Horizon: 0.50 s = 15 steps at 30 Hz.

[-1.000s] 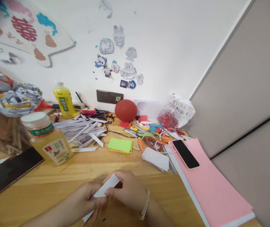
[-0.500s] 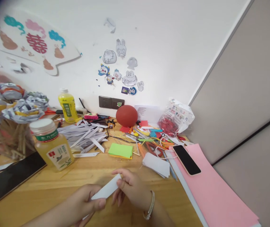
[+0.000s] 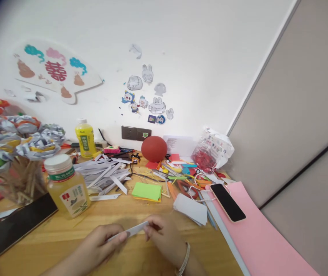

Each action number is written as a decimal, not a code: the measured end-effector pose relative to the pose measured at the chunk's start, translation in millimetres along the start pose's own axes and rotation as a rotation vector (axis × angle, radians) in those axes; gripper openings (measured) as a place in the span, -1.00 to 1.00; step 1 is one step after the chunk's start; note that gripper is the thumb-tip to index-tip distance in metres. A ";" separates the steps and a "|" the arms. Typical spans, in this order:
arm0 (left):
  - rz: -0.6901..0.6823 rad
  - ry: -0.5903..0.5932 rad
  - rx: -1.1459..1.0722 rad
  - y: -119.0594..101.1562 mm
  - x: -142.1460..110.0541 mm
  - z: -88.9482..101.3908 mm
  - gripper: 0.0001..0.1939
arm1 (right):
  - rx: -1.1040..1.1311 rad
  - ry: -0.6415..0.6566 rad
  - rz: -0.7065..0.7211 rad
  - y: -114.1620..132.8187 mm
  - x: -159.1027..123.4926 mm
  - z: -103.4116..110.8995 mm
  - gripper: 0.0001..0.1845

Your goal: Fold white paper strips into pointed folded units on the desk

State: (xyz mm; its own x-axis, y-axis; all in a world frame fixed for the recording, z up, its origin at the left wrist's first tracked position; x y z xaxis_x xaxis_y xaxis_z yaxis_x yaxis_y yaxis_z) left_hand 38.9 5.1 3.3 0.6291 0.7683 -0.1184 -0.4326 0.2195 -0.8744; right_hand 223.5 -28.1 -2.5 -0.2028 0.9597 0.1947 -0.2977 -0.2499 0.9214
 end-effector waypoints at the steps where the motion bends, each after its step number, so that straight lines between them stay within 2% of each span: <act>1: 0.028 0.002 -0.073 -0.2 -0.4 0.1 -0.40 | -0.025 -0.023 -0.010 0.5 0.9 0.8 -0.63; 4: 0.122 0.046 -0.260 3.2 -0.8 -3.9 -0.30 | 0.009 -0.074 -0.052 -0.6 3.9 3.7 -0.64; 8: 0.077 0.162 -0.364 10.0 1.4 -18.0 -0.31 | 0.111 -0.120 -0.077 -7.7 5.8 -3.1 -0.66; 10: 0.056 0.214 -0.412 14.1 3.2 -26.0 -0.30 | 0.087 -0.160 -0.065 -11.6 4.7 -9.1 -0.61; 13: 0.060 0.195 -0.447 20.3 6.8 -31.5 -0.31 | -0.105 -0.246 0.050 -12.0 1.2 -14.9 -0.54; 15: 0.062 0.139 -0.457 23.3 9.3 -30.6 -0.31 | -0.313 -0.225 0.231 -6.3 -1.4 -19.6 -0.60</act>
State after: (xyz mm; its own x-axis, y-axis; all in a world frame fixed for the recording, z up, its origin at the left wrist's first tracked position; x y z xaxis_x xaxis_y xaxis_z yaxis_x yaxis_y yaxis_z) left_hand 54.4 -1.0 -32.6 0.7049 0.6771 -0.2113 -0.1634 -0.1350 -0.9773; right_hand 207.4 -30.5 -15.2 -0.0993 0.8695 0.4838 -0.5437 -0.4546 0.7055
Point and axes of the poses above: each hand's wrist, its own x-axis towards the middle knuckle, its own z-axis out of the back of the hand, y = z × x, the point moved 3 cm from there along x, towards the middle knuckle
